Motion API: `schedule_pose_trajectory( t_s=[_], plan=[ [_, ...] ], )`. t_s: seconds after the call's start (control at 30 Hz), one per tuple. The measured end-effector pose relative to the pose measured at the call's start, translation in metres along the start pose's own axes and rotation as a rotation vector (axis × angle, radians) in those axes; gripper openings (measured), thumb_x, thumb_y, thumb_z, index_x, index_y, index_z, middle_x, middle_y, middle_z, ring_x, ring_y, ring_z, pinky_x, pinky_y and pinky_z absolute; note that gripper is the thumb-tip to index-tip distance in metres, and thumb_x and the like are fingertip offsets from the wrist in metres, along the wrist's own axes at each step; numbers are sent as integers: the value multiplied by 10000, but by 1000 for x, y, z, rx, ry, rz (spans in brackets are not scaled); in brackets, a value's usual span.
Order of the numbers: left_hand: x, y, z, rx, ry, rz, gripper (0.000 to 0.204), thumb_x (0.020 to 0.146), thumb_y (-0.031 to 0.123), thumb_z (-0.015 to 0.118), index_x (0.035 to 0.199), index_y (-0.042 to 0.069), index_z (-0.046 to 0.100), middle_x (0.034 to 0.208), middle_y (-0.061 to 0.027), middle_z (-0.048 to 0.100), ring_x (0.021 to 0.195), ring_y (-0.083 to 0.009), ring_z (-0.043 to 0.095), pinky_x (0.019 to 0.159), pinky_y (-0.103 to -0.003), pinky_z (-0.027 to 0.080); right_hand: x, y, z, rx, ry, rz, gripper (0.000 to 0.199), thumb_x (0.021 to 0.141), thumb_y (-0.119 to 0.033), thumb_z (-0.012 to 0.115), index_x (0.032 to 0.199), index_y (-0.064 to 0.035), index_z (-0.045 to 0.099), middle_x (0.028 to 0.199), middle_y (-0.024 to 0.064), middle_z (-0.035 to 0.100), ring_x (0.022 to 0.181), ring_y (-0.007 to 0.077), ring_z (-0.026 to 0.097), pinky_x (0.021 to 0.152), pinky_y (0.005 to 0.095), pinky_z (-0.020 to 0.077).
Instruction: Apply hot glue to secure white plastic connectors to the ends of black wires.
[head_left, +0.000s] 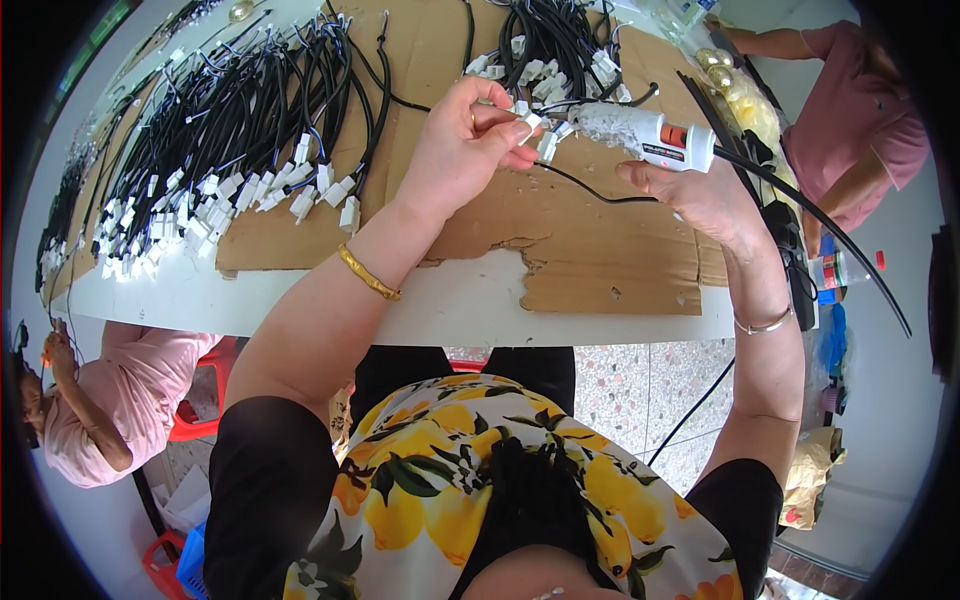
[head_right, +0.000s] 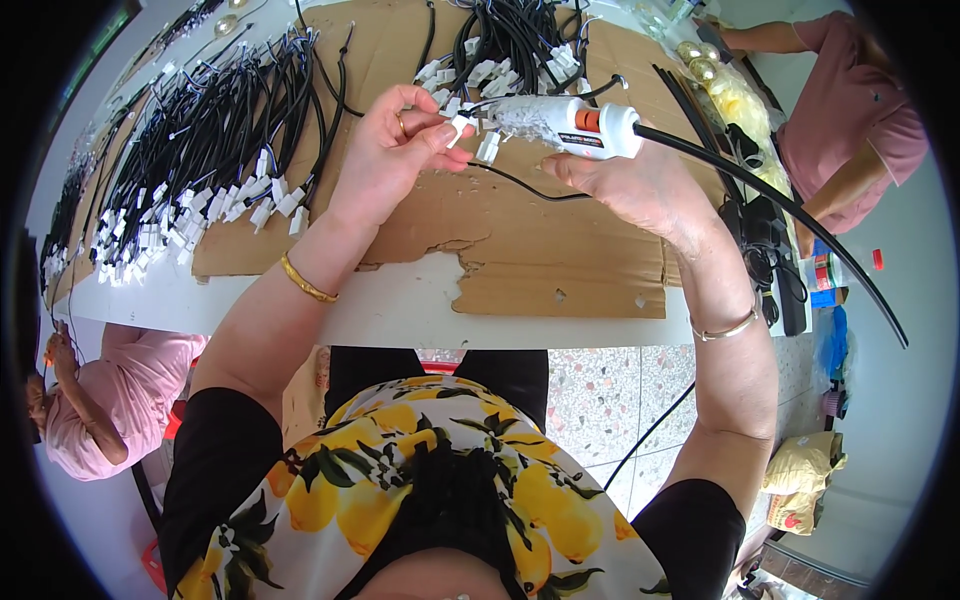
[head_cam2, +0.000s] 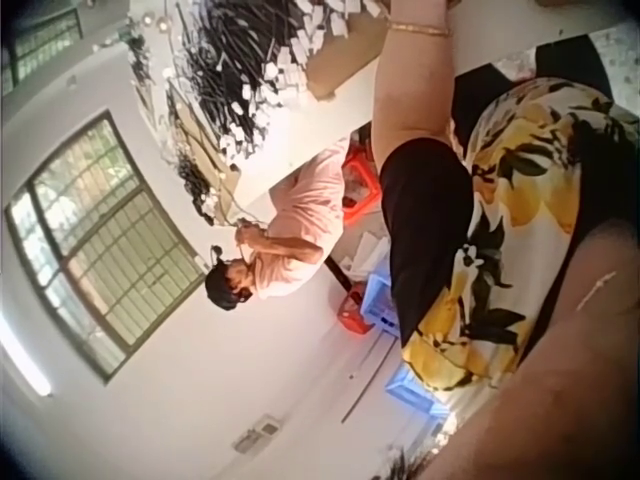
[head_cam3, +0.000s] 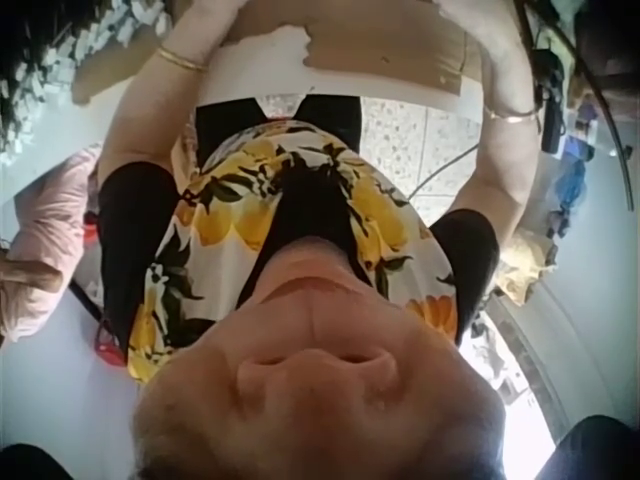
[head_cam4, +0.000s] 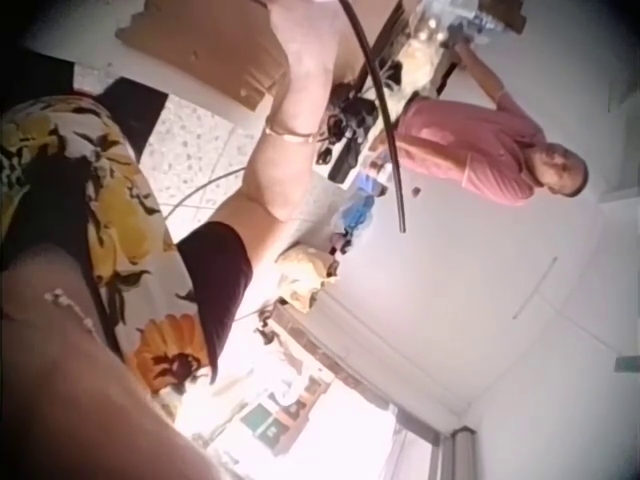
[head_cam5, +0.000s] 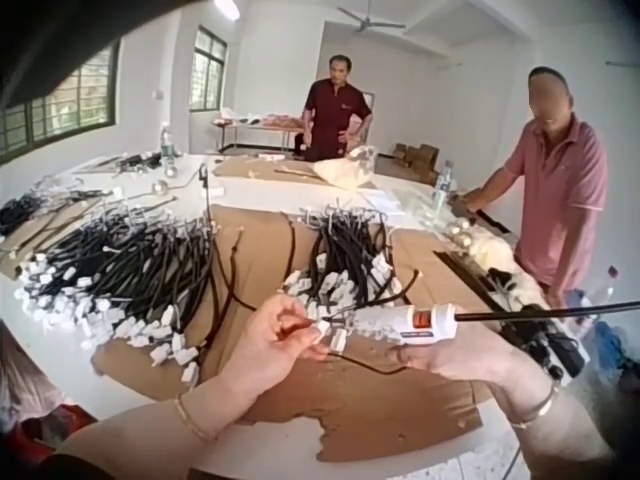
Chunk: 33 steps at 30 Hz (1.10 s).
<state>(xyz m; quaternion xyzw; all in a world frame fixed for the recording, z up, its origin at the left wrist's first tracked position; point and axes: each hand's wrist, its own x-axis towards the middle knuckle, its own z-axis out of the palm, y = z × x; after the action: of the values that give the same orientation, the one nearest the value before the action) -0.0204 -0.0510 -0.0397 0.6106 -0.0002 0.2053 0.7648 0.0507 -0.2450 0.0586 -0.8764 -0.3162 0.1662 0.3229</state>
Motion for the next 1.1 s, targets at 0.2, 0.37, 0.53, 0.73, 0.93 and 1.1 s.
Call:
schedule_pose_trajectory(
  t_s=[0.2,0.37,0.53,0.73,0.93,1.1],
  plan=[
    [0,1,-2,-12,-54,-46,134,851,28,467,954,26,380,919,-179,600,706,-199,613,658,-297,525,2,-1,-1,-34,-9,18,184,729,-112,622,874,0,602,721,-2,589,681,63,507,636,200,421],
    [0,2,-2,-131,-65,-120,156,850,46,473,972,-4,390,915,-196,594,679,-198,612,628,-295,531,4,7,3,44,12,-21,171,736,-96,611,875,2,590,745,7,609,701,64,519,638,204,421],
    [-1,2,-4,-235,-102,-196,151,856,63,470,981,16,399,933,-199,592,675,-194,607,637,-313,527,10,24,6,33,-20,-27,163,738,-97,618,865,-2,581,798,21,629,723,66,533,642,210,424],
    [-1,0,-4,-223,-126,-189,149,862,81,470,984,26,405,950,-199,592,659,-171,598,626,-305,520,8,23,6,88,-4,0,188,739,-99,624,890,-4,565,759,8,606,720,66,527,651,207,418],
    [-1,0,-6,-212,-122,-201,146,870,92,464,987,28,405,947,-190,596,647,-164,593,616,-300,515,9,26,7,77,-38,-19,201,736,-107,623,897,3,571,749,8,602,728,70,533,659,211,420],
    [0,-3,-8,-258,-173,-218,138,888,106,436,998,33,397,951,-194,593,643,-159,585,616,-301,510,9,29,7,86,-28,-11,188,739,-117,627,871,4,569,755,4,596,713,70,519,656,211,415]
  ],
)
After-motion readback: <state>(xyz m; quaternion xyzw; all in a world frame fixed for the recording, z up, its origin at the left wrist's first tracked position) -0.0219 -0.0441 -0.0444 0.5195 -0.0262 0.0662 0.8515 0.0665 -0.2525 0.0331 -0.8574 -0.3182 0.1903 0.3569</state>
